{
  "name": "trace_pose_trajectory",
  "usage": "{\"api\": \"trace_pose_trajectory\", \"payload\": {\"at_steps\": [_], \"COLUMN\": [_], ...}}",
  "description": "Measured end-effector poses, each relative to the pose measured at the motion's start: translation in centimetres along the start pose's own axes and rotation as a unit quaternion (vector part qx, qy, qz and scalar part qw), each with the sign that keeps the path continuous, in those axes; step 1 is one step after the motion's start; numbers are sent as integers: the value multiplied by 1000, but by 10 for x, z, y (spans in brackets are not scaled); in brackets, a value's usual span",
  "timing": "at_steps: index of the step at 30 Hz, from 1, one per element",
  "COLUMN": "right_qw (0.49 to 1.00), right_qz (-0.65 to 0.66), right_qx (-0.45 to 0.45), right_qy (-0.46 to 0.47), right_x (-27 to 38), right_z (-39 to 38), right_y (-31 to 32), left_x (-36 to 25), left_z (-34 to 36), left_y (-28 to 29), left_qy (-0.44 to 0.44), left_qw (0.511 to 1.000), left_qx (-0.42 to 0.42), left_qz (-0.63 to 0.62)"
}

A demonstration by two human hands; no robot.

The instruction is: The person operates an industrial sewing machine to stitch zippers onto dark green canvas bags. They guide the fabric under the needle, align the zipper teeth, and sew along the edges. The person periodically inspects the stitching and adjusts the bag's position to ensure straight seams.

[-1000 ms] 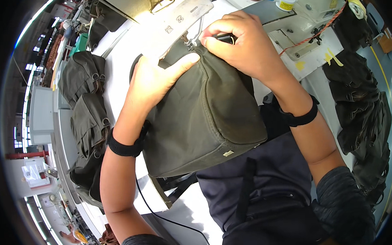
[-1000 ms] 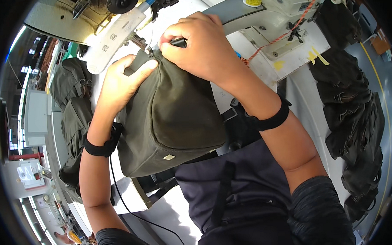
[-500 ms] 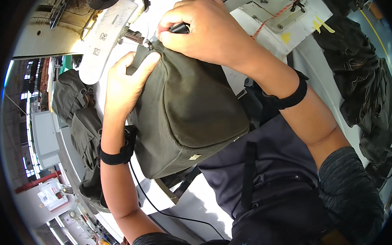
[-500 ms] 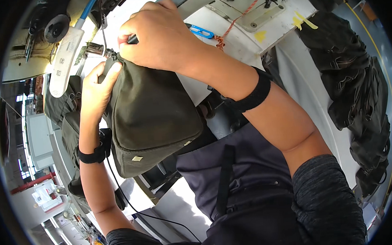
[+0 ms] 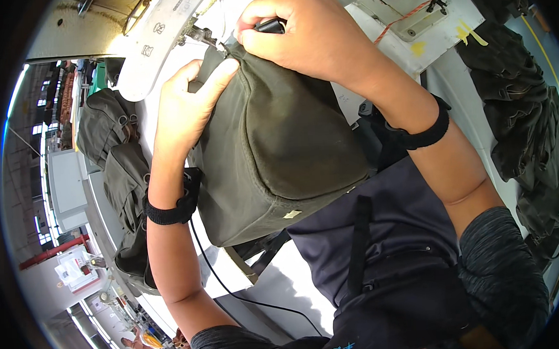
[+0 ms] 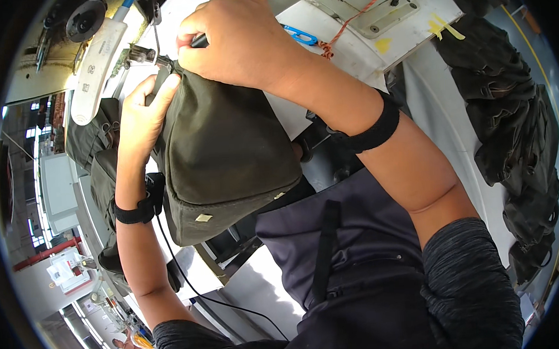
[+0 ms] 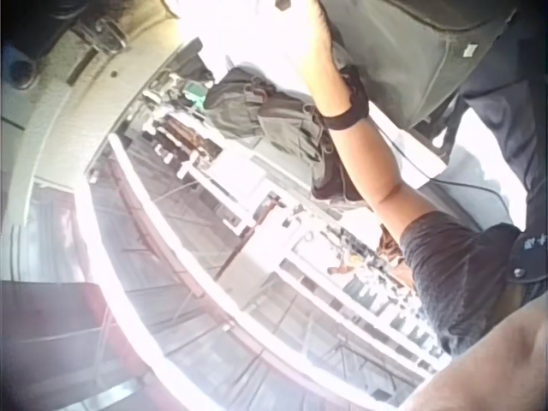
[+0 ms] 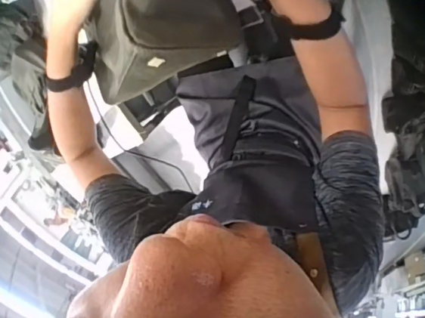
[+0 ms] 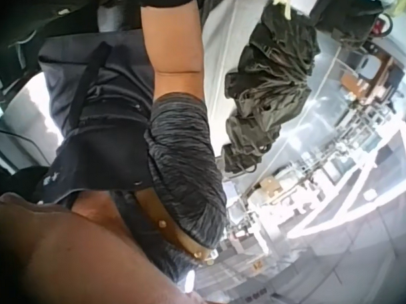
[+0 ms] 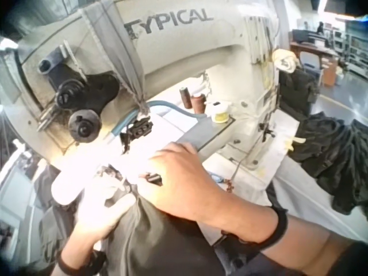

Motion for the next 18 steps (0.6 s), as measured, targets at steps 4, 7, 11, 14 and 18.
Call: {"api": "trace_pose_trajectory", "payload": {"at_steps": [4, 7, 11, 14, 18], "right_qw": [1000, 997, 992, 932, 906], "right_qz": [-29, -68, 62, 258, 324], "right_qx": [5, -25, -84, -81, -105], "right_qy": [8, 1, -69, -242, -252], "right_x": [3, 10, 36, 31, 21], "right_z": [1, -7, -49, -78, -79], "right_y": [1, 1, -6, -26, -43], "left_x": [3, -3, -22, -43, -68], "left_z": [3, 4, 19, 15, -64], "left_y": [3, 15, 49, 64, 35], "left_qy": [-3, -32, -118, -41, -157], "left_qw": [1000, 998, 972, 963, 953], "left_qx": [0, 2, -7, 50, -8], "left_qz": [19, 48, 202, 261, 259]}}
Point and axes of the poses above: each hand's wrist, its own z-axis towards the middle knuckle, its own y-axis out of the back of the hand, x = y × z, the point moved 6 cm from there along z, towards the middle knuckle, and after that the axes turned 12 degrees about y, right-handed, at the moved point
